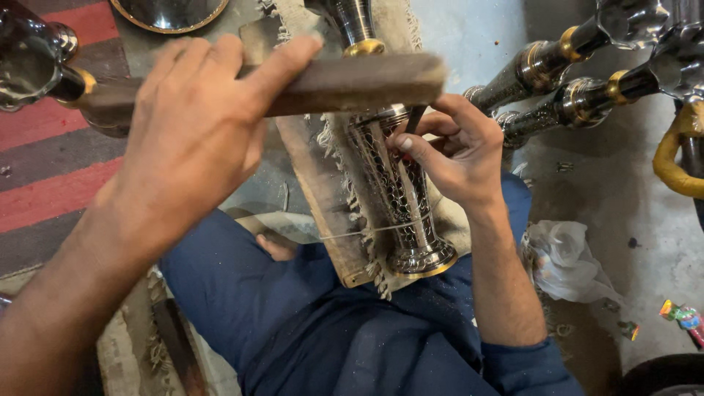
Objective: The person sits on the floor with a brass vase resting on a cloth pad and hammers a chisel against the vase's engraved surface, repositioning the chisel repeatedly to work the pattern. Finished similar vases stand around the work area.
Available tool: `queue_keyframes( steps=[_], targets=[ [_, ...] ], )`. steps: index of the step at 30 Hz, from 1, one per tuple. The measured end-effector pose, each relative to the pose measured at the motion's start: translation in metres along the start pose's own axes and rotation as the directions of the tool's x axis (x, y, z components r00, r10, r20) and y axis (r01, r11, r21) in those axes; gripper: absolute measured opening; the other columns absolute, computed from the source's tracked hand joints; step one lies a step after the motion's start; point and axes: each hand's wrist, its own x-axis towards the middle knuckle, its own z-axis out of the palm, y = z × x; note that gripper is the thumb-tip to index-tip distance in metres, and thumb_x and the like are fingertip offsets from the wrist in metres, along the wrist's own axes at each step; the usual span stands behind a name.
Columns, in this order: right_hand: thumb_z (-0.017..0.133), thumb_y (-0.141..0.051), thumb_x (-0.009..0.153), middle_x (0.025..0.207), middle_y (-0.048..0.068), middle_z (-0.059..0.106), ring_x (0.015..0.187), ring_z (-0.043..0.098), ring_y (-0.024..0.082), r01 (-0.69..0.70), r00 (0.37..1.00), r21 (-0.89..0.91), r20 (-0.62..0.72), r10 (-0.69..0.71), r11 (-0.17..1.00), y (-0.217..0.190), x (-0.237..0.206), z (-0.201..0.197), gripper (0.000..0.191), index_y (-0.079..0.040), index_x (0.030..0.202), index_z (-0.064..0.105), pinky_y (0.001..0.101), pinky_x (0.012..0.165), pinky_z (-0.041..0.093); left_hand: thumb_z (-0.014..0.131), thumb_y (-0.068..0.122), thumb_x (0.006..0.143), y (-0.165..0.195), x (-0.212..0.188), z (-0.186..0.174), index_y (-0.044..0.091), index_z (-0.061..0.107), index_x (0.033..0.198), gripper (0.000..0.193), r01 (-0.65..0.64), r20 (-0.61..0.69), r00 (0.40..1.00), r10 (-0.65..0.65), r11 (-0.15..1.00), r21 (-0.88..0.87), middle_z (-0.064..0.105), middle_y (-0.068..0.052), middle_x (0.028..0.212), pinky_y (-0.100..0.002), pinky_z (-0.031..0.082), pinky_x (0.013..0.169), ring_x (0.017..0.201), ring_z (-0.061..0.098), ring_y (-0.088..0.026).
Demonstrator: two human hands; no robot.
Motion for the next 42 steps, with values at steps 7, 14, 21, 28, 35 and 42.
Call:
queue_keyframes(
  steps=[7, 14, 21, 28, 35, 42],
  targets=[
    [0.071, 0.012, 0.099, 0.109, 0.018, 0.075, 0.102, 0.077, 0.022, 0.029, 1.000, -0.022, 0.010, -0.029, 0.999, 0.000, -0.001, -0.002, 0.043, 0.005, 0.138, 0.055, 0.0327, 0.089, 0.069, 0.073, -0.001, 0.085, 0.001, 0.001, 0.009, 0.024, 0.045, 0.156, 0.079, 0.038, 0.000, 0.999, -0.038, 0.998, -0.040, 0.058, -0.014, 0.101, -0.053, 0.050, 0.086, 0.097, 0.062, -0.038],
    [0.072, 0.010, 0.097, 0.106, 0.017, 0.076, 0.100, 0.078, 0.022, 0.007, 0.999, -0.029, 0.032, -0.006, 1.000, 0.001, 0.000, -0.005, 0.044, 0.005, 0.138, 0.056, 0.0309, 0.085, 0.069, 0.071, -0.004, 0.079, 0.010, 0.006, 0.003, 0.021, 0.049, 0.148, 0.077, 0.011, -0.059, 0.998, -0.010, 1.000, 0.006, 0.058, -0.015, 0.099, -0.053, 0.051, 0.083, 0.095, 0.061, -0.038],
    [0.071, 0.011, 0.098, 0.104, 0.017, 0.076, 0.101, 0.078, 0.022, 0.026, 0.998, -0.059, 0.061, -0.022, 0.998, 0.001, 0.001, -0.007, 0.043, 0.004, 0.138, 0.057, 0.0309, 0.086, 0.069, 0.069, -0.008, 0.077, 0.011, 0.010, 0.002, 0.021, 0.050, 0.147, 0.078, -0.001, -0.056, 0.998, 0.003, 0.999, 0.052, 0.059, -0.013, 0.098, -0.051, 0.050, 0.085, 0.094, 0.061, -0.037],
    [0.071, 0.011, 0.097, 0.105, 0.017, 0.077, 0.100, 0.078, 0.021, -0.003, 0.997, -0.015, 0.076, 0.004, 1.000, 0.003, 0.002, -0.008, 0.046, 0.002, 0.140, 0.056, 0.0303, 0.085, 0.067, 0.069, -0.005, 0.083, 0.004, 0.010, 0.004, 0.020, 0.049, 0.149, 0.073, 0.021, -0.045, 0.999, -0.024, 0.999, -0.050, 0.060, -0.016, 0.102, -0.055, 0.049, 0.091, 0.098, 0.061, -0.038],
    [0.069, 0.013, 0.098, 0.104, 0.018, 0.077, 0.099, 0.077, 0.020, -0.027, 0.996, 0.014, 0.080, 0.026, 1.000, 0.008, 0.000, -0.009, 0.047, 0.002, 0.141, 0.055, 0.0302, 0.087, 0.066, 0.068, -0.001, 0.083, -0.001, 0.011, 0.003, 0.019, 0.046, 0.151, 0.074, 0.100, 0.037, 0.995, -0.094, 0.965, -0.240, 0.059, -0.018, 0.108, -0.058, 0.045, 0.095, 0.103, 0.059, -0.040],
    [0.065, 0.016, 0.100, 0.106, 0.018, 0.076, 0.104, 0.076, 0.022, -0.039, 0.994, 0.090, 0.106, 0.029, 0.995, 0.012, -0.002, -0.009, 0.046, 0.001, 0.143, 0.055, 0.0327, 0.093, 0.065, 0.066, 0.000, 0.084, -0.006, 0.008, 0.005, 0.011, 0.047, 0.151, 0.071, 0.079, -0.051, 0.994, -0.102, 0.936, -0.342, 0.058, -0.020, 0.109, -0.055, 0.045, 0.090, 0.102, 0.056, -0.041]
  ],
)
